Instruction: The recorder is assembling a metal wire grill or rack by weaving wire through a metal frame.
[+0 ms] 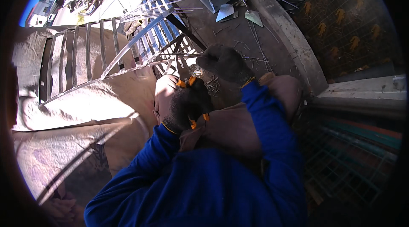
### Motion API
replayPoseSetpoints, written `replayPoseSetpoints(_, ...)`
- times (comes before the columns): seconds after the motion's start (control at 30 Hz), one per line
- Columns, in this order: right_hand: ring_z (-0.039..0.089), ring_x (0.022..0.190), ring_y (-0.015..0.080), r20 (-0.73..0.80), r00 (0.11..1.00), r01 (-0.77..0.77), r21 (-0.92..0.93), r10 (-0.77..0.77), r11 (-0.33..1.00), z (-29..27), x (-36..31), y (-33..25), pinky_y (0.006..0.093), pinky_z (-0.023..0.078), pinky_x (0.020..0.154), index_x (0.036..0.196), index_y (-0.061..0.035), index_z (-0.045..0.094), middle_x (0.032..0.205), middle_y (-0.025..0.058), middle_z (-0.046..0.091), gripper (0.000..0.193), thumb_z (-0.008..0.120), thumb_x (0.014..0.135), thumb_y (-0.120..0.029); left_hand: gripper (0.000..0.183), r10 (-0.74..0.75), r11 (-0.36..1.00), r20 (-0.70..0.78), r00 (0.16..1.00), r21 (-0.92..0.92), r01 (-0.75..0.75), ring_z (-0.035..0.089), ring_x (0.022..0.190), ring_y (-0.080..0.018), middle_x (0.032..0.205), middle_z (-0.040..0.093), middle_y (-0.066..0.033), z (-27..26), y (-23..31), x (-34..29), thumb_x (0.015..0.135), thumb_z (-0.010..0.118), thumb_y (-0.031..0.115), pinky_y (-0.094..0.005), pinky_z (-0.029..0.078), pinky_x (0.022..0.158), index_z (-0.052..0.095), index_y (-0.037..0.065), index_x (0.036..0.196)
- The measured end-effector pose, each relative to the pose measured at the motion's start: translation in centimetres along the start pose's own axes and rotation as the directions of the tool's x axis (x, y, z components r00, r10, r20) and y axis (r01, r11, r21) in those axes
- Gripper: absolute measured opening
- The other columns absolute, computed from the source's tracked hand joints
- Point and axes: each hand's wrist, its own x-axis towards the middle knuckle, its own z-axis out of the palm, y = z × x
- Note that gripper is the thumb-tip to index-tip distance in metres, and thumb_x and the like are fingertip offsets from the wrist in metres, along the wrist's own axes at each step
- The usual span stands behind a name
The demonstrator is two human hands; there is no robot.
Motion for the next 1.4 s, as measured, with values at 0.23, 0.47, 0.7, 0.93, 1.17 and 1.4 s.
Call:
replayPoseSetpoints(0.23,0.066,0.072,0.0285,0.114,0.991,-0.059,-0.042,0.063,0.997,-0.3,0.0,1.0,0.0406,0.050,0.068,0.081,-0.0034,0.067,0.074,0.0169,0.063,0.058,0.061,0.096,-0.059,0.016,0.359,0.711,0.060,0.932,0.630,-0.314,0.066,0.079,-0.0178,0.086,0.064,-0.0051,1.7,-0.5,-0.3,0.098,0.063,0.014,-0.0319,0.054,0.071,0.061,0.002,0.107)
replayPoseSetpoints(0.47,0.059,0.058,0.0301,0.071,0.988,0.149,-0.137,-0.140,0.979,0.1,0.6,3.3,0.0433,0.045,0.058,0.067,-0.0039,0.058,0.063,0.0157,0.057,0.072,0.053,0.094,-0.070,0.022,0.208,0.898,-0.156,0.966,0.421,-0.125,0.061,0.076,-0.0107,0.085,0.064,-0.0027,1.6,-0.3,-0.4,0.094,0.067,0.021,-0.0277,0.050,0.066,0.063,0.004,0.107)
replayPoseSetpoints(0.7,0.059,0.059,0.0284,0.099,0.993,0.083,-0.287,-0.057,0.954,-0.3,0.2,1.7,0.0432,0.045,0.061,0.061,-0.0052,0.057,0.060,0.0146,0.055,0.076,0.052,0.092,-0.074,0.015,0.378,0.762,-0.179,0.908,0.618,-0.195,0.058,0.076,-0.0099,0.085,0.061,-0.0007,1.8,0.7,-0.7,0.095,0.066,0.016,-0.0275,0.049,0.067,0.061,0.006,0.104)
replayPoseSetpoints(0.93,0.053,0.056,0.0232,0.031,0.997,-0.068,-0.173,0.074,0.983,-0.2,0.2,2.0,0.0418,0.042,0.059,0.063,-0.0035,0.059,0.057,0.0139,0.052,0.081,0.049,0.091,-0.079,0.013,0.323,0.520,0.203,0.924,0.777,-0.353,0.060,0.070,-0.0143,0.081,0.059,-0.0040,0.8,1.4,-0.2,0.098,0.059,0.016,-0.0292,0.050,0.061,0.056,0.006,0.106)
replayPoseSetpoints(1.17,0.042,0.064,0.0091,-0.008,0.975,-0.211,0.292,0.223,0.933,1.3,-0.6,0.9,0.0367,0.038,0.057,0.062,-0.0039,0.058,0.057,-0.0007,0.044,0.077,0.057,0.090,-0.075,0.013,-0.032,0.999,0.114,0.993,0.011,0.031,0.061,0.080,-0.0202,0.091,0.058,-0.0050,3.5,0.4,-0.6,0.095,0.063,0.014,-0.0318,0.048,0.070,0.056,0.009,0.105)
replayPoseSetpoints(1.4,0.058,0.058,0.0224,0.088,0.989,-0.115,-0.072,0.121,0.991,-0.8,-0.1,1.5,0.0405,0.045,0.060,0.068,-0.0041,0.068,0.057,0.0119,0.056,0.077,0.053,0.090,-0.076,0.022,0.242,0.665,0.264,0.934,0.655,-0.358,0.060,0.081,-0.0131,0.090,0.059,-0.0031,2.7,0.6,-0.5,0.093,0.068,0.014,-0.0275,0.049,0.070,0.055,0.005,0.109)
